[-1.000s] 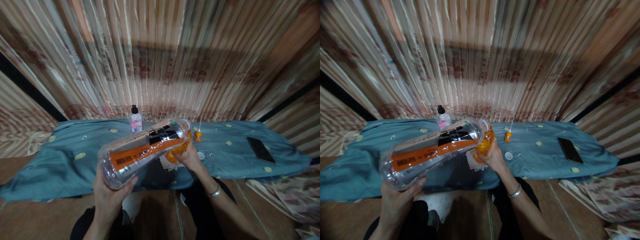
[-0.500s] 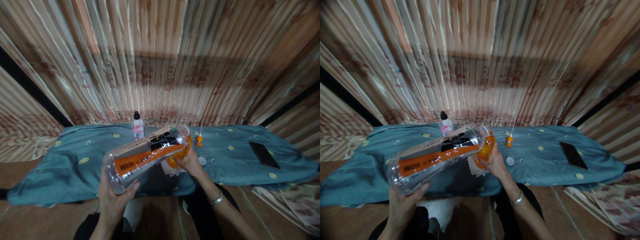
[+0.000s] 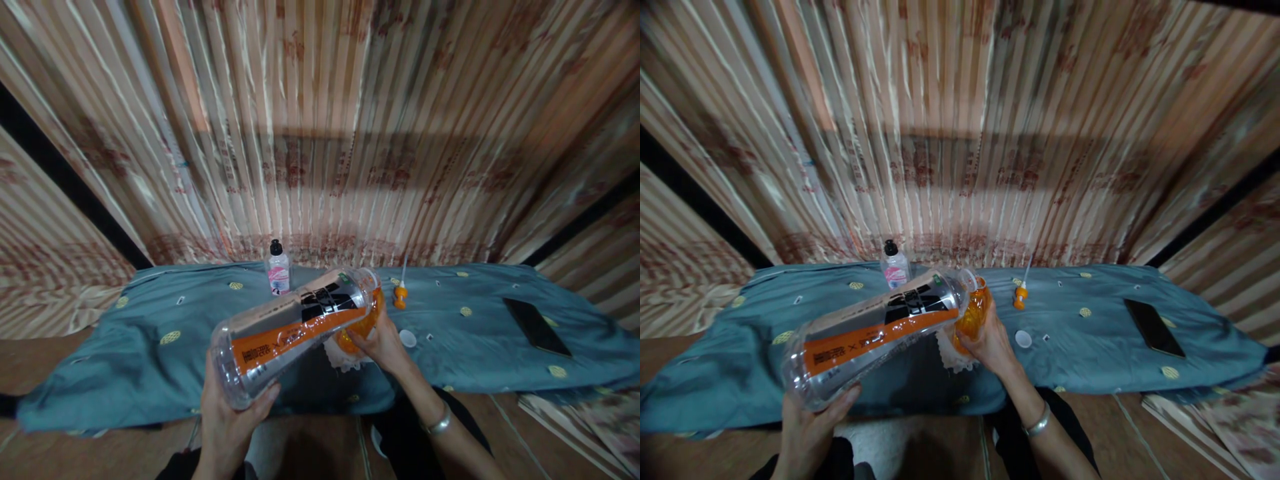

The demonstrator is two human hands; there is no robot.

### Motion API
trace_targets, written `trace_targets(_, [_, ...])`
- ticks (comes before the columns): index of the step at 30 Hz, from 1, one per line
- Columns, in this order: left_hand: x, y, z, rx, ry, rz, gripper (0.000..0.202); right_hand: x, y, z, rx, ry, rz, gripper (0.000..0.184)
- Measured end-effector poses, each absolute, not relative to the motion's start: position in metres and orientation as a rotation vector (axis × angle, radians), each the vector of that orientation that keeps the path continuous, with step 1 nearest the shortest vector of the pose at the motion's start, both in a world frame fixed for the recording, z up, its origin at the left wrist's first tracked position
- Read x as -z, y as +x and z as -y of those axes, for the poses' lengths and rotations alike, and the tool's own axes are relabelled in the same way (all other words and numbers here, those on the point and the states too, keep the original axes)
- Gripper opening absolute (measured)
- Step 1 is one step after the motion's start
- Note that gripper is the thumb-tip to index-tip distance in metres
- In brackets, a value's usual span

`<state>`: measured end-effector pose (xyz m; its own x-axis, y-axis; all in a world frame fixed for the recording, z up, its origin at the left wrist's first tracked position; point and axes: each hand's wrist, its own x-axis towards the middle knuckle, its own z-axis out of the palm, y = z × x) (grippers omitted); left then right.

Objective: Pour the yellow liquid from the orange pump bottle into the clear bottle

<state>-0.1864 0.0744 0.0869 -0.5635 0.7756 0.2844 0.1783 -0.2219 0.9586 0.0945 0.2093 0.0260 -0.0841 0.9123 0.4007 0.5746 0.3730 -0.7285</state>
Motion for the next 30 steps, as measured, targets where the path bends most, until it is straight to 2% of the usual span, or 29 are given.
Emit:
trace_targets(4, [-0.074,-0.195,-0.075,-1.799,1.119,-1.647,0.065,-0.024,0.094,-0.209,-0.456,-1.308,1.772,0.102])
trace_targets(11, [-0.063,-0.217,-0.076,-1.708,1.182,-1.625,0.084,-0.027,0.095,-0.209,-0.409,-1.308,1.809,0.1])
trace_targets(21, [-0.066,-0.215,-0.075,-1.676,1.23,-1.641,0.087,-0.029,0.093,-0.208,-0.431,-1.331,1.791,0.102])
trace_targets(25, [-0.074,-0.211,-0.074,-1.714,1.265,-1.627,0.079,-0.029,0.093,-0.207,-0.464,-1.337,1.768,0.104])
trace_targets(30, [-0.076,-0.213,-0.073,-1.686,1.326,-1.613,0.059,-0.022,0.095,-0.208,-0.464,-1.35,1.753,0.106])
